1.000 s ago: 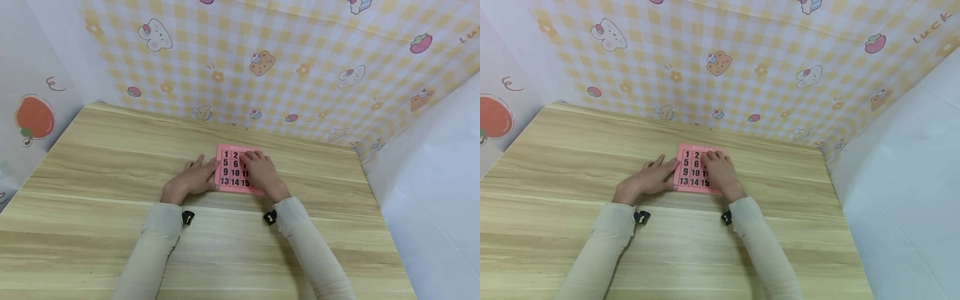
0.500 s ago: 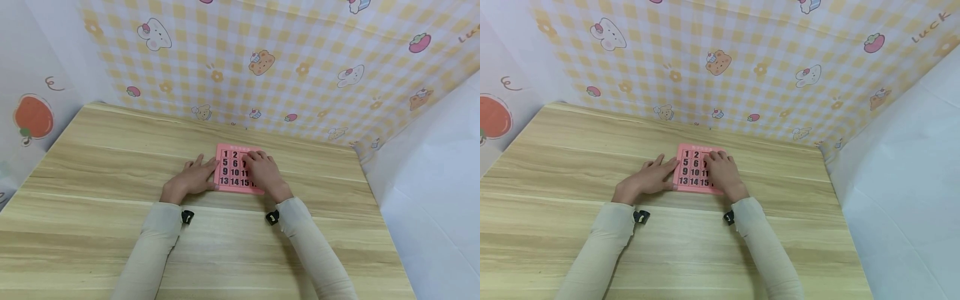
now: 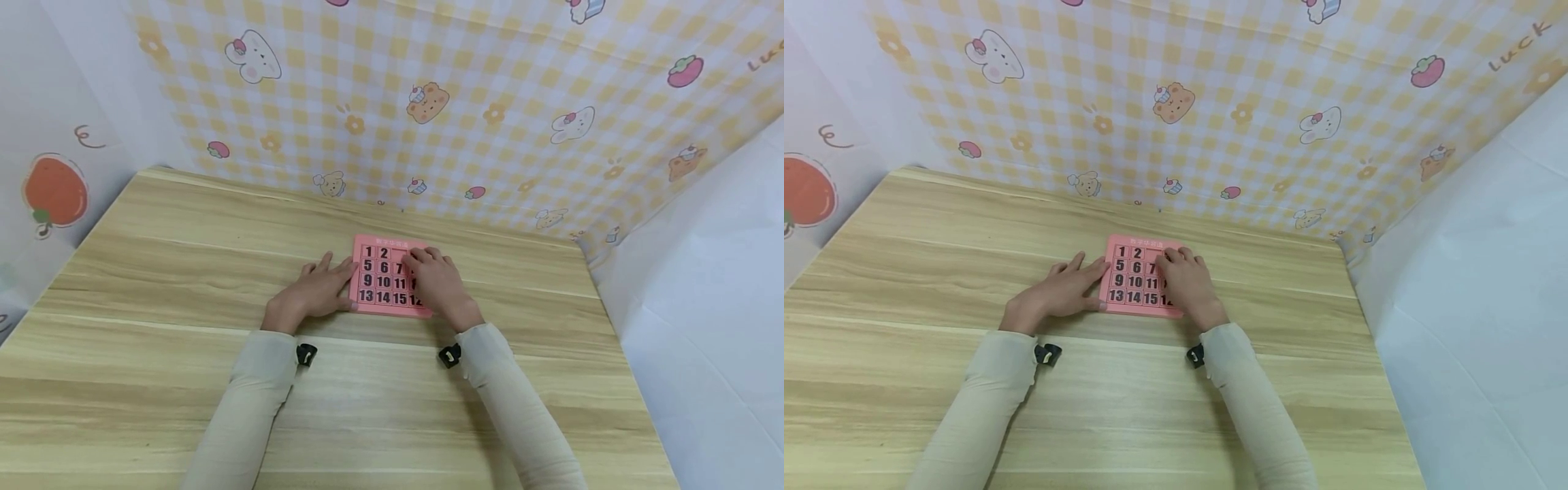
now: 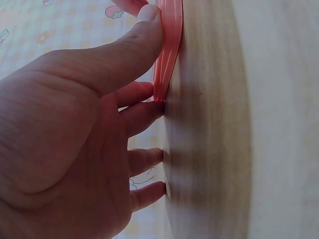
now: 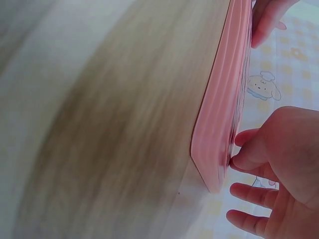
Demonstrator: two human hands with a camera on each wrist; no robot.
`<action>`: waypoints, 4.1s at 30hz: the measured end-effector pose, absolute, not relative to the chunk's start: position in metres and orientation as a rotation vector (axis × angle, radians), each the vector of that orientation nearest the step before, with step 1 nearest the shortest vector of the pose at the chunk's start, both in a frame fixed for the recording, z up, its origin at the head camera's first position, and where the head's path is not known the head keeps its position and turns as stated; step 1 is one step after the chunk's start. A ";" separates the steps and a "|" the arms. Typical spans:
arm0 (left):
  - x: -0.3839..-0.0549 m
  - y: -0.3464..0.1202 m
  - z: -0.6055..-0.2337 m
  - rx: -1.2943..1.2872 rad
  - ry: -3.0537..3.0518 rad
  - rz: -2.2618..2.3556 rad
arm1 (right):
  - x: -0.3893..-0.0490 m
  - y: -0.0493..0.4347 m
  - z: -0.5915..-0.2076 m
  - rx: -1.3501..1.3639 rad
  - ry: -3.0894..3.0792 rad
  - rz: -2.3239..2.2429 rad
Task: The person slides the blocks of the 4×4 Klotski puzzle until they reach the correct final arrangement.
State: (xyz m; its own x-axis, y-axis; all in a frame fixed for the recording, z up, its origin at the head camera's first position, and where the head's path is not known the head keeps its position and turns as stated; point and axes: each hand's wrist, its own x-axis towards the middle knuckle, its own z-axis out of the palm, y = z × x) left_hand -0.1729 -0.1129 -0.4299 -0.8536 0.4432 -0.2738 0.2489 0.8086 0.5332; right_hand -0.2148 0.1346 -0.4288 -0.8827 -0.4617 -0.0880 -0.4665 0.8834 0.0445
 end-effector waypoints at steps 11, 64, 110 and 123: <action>-0.173 -0.113 -0.430 0.510 2.598 0.694 | -0.216 0.145 -0.427 -0.733 2.974 0.118; -0.172 -0.112 -0.428 0.501 2.577 0.750 | -0.212 0.143 -0.427 -0.746 2.973 0.090; -0.173 -0.113 -0.428 0.499 2.573 0.757 | -0.211 0.135 -0.427 -0.735 2.952 0.159; -0.173 -0.113 -0.428 0.501 2.570 0.758 | -0.211 0.136 -0.429 -0.739 2.943 0.164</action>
State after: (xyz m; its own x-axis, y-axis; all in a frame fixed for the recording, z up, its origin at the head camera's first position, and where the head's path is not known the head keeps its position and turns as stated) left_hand -0.1728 -0.1131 -0.4280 -0.8504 0.4438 -0.2827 0.2193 0.7872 0.5764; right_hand -0.2115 0.1363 -0.4294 -0.8768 -0.4644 -0.1251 -0.4754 0.8762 0.0794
